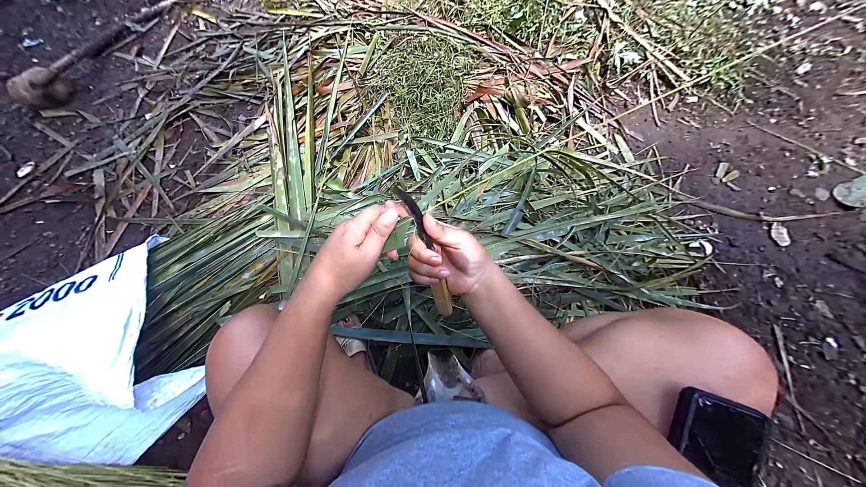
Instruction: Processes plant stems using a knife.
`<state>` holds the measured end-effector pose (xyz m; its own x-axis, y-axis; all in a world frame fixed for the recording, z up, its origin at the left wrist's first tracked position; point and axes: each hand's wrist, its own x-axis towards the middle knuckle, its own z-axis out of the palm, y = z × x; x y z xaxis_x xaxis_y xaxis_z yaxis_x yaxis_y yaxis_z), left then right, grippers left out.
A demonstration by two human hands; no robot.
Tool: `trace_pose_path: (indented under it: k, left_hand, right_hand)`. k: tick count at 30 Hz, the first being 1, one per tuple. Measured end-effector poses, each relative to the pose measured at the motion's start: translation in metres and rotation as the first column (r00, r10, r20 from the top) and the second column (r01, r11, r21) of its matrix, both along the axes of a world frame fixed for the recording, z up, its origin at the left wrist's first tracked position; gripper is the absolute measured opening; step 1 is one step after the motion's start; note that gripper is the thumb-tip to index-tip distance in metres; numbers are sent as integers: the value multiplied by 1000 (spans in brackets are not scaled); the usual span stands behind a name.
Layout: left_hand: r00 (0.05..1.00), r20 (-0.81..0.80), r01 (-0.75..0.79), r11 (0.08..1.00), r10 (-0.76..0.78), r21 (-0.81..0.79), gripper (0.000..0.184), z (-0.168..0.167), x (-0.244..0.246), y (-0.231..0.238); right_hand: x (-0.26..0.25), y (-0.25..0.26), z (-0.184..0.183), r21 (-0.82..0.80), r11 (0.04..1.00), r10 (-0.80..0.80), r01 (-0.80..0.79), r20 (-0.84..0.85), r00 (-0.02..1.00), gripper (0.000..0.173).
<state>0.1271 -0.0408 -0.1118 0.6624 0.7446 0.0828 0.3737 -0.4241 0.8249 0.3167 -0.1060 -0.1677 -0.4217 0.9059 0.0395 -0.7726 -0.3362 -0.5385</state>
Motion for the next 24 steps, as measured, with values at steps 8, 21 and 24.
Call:
trace_pose_path:
  k: [8, 21, 24]
  left_hand:
    - [998, 70, 5, 995, 3, -103, 18, -2, 4, 0]
    - [962, -231, -81, 958, 147, 274, 48, -16, 17, 8]
    - [984, -3, -146, 829, 175, 540, 35, -25, 22, 7]
  right_hand:
    - [6, -1, 9, 103, 982, -178, 156, 271, 946, 39]
    - [44, -9, 38, 461, 565, -752, 684, 630, 196, 25]
    - [46, -5, 30, 639, 640, -640, 427, 750, -163, 28]
